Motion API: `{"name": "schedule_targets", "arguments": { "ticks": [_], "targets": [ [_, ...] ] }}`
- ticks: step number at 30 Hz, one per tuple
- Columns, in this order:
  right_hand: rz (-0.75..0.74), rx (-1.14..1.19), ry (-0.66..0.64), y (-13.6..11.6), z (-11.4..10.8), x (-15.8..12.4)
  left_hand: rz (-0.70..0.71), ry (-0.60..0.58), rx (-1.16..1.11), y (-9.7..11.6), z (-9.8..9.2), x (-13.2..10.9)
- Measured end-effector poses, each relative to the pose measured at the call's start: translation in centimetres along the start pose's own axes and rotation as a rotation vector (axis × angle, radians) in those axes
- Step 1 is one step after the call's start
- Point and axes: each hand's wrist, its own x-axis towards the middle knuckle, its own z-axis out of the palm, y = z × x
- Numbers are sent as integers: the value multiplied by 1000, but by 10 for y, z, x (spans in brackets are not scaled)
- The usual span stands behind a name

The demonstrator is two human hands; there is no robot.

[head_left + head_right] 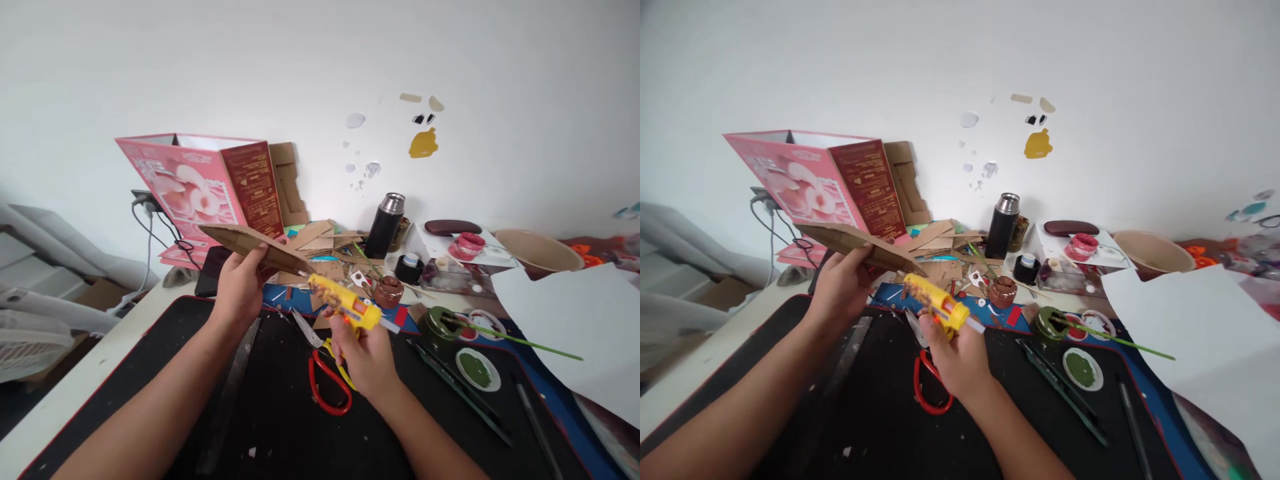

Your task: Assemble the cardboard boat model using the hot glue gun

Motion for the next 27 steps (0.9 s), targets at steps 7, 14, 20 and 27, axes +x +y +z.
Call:
{"name": "schedule_targets", "arguments": {
  "ticks": [7,14,20,27],
  "targets": [
    [-216,-436,-97,7,2,-2,209,-42,198,-3,-6,-7],
    [-119,-427,18,13,2,0,255,-24,339,4,-5,-18],
    [-172,-481,52,11,2,1,267,-63,383,4,-1,-26],
    [-160,-598,62,9,2,2,280,-65,480,1,1,-34]
  ]
}}
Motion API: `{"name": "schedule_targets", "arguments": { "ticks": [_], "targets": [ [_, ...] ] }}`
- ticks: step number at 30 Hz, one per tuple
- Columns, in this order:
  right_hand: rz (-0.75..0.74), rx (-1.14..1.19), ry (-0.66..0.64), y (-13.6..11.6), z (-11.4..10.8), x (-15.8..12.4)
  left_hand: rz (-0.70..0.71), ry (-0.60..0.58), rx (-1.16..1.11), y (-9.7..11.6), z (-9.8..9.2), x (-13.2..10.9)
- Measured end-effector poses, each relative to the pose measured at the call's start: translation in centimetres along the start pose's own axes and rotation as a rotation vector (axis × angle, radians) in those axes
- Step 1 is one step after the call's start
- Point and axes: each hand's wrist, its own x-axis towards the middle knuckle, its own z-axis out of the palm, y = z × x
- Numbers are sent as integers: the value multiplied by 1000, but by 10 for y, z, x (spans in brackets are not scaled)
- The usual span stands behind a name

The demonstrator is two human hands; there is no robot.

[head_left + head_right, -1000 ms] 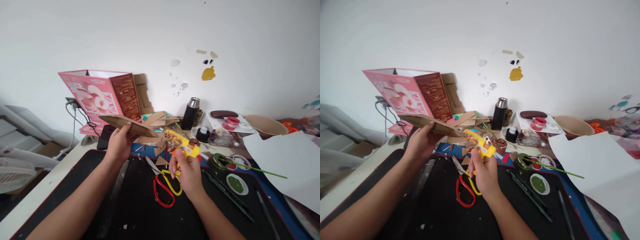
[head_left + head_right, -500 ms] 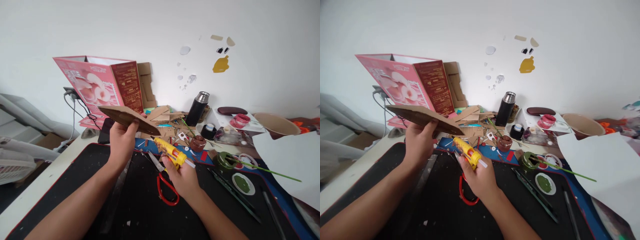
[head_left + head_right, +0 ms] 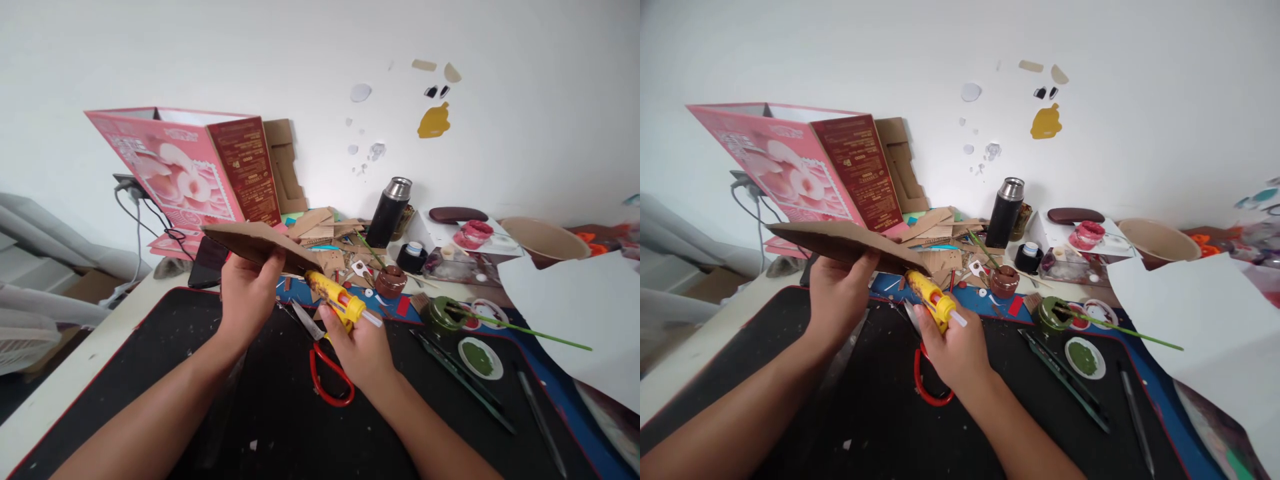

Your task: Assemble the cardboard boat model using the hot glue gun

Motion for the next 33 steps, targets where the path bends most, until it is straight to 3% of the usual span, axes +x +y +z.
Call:
{"name": "schedule_targets", "arguments": {
  "ticks": [14,33],
  "targets": [
    [5,-62,-23,1,1,1,30,-30,0,12,5,-7],
    [3,-138,-36,1,0,1,66,-4,151,3,2,-8]
  ]
}}
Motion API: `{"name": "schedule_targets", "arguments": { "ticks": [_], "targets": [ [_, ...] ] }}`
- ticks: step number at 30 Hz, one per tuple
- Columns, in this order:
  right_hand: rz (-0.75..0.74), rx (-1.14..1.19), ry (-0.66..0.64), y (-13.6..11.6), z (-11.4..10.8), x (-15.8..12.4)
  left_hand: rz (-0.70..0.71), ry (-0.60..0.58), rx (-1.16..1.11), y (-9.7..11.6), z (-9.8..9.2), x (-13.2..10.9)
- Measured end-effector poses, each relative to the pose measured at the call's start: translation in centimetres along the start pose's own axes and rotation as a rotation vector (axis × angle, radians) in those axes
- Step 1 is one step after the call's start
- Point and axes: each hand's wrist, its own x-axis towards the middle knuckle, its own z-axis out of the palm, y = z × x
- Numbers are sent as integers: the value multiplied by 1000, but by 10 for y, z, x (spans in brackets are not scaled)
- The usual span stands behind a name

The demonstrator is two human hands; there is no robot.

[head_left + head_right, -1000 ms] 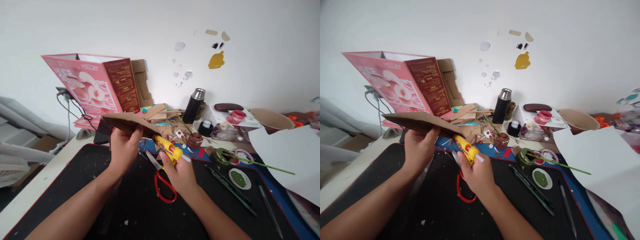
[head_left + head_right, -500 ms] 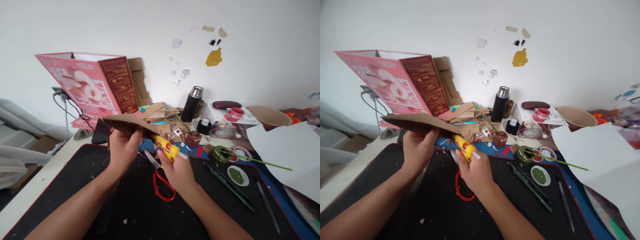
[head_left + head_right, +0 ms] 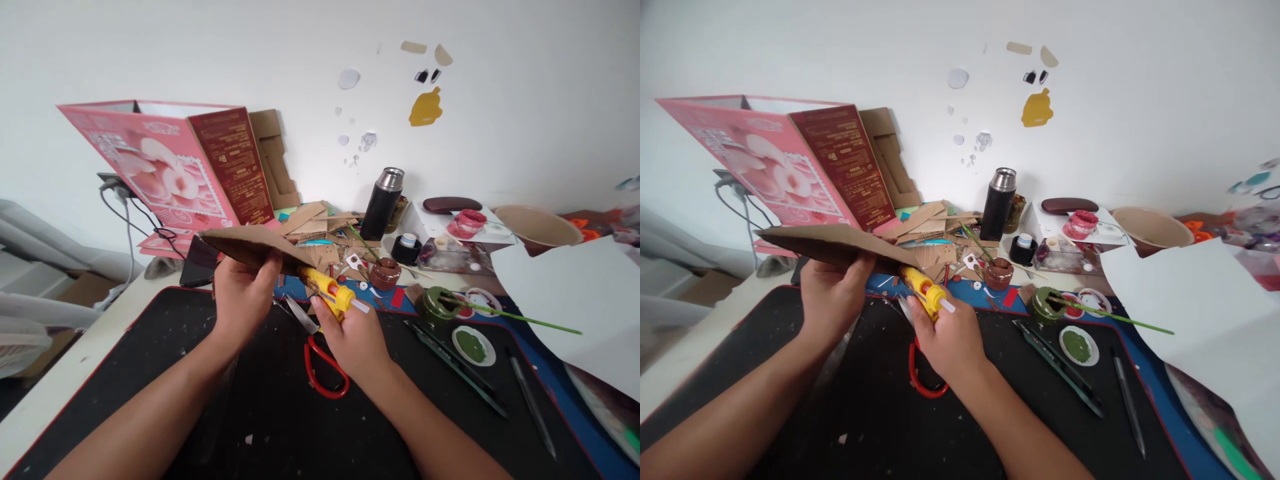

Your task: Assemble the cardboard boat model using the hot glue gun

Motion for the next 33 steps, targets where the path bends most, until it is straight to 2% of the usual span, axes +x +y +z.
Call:
{"name": "schedule_targets", "arguments": {
  "ticks": [11,18,28,33],
  "targets": [
    [-13,-42,-15,1,0,2,102,20,128,-3,-1,4],
    [-43,-65,11,4,1,1,116,17,61,-7,-2,5],
    [-27,-84,24,3,1,3,112,45,-5,3,1,7],
    [-28,-102,23,4,1,3,99,34,18,-3,-2,8]
  ]
}}
